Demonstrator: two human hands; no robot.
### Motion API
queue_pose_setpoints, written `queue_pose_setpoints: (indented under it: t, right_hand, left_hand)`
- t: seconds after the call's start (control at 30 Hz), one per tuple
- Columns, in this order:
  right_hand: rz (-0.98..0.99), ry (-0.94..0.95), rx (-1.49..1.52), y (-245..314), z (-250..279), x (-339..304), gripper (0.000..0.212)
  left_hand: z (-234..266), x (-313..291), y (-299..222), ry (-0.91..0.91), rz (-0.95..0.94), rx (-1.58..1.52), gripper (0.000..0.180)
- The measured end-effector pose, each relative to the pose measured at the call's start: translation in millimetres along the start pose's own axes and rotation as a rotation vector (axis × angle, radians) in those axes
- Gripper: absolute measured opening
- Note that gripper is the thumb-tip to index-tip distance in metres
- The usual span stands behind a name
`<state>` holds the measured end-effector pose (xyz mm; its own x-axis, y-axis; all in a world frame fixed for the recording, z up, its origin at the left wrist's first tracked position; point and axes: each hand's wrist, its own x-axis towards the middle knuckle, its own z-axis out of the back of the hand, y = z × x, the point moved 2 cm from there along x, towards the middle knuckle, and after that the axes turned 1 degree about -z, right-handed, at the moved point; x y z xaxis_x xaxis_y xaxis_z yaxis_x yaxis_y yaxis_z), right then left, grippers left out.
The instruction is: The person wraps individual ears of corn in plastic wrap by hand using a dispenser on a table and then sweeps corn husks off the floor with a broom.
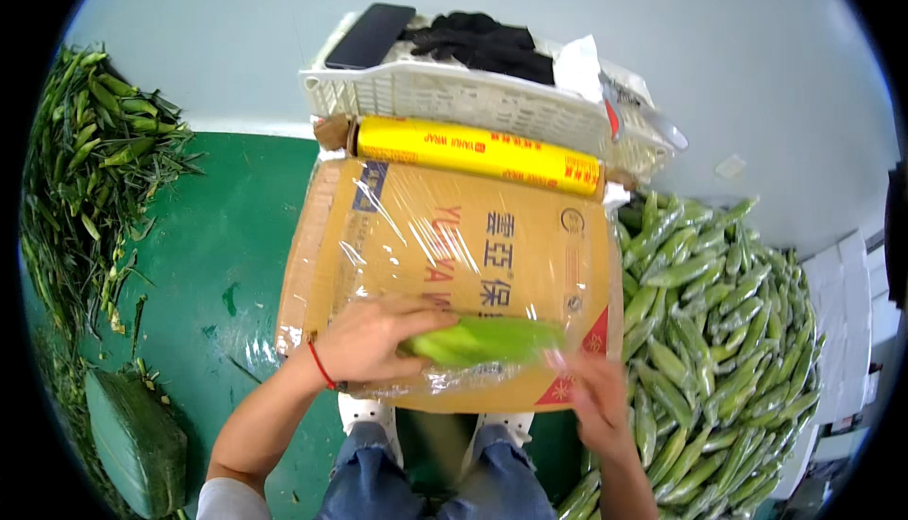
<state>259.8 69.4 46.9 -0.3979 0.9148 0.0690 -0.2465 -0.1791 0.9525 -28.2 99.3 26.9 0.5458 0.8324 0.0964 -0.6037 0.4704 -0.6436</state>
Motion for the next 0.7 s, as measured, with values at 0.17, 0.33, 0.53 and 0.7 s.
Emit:
queue_pose_setpoints:
  t: [0.17,0.33,0.53,0.7]
  right_hand:
    - [0.322,0.013,-0.844,-51,-27,73,0.043]
    - [0.386,-0.064,-0.803,-58,-37,94,0.042]
    - [0.539,-0.076,-0.631,-60,-38,120,0.025]
    - [0.130,0.179,-0.610,-51,-27,88,0.029]
  left_hand:
    - [-20,-52,-14,-0.481,0.231,-0.072,0.079]
    - [-29,-107,25,-0.540,0.518,-0.154,0.012]
    - [38,74,76,-0.120,0.179,-0.088,0.014]
    - [-21,46,-5,0.182,0.284,0.091,0.039]
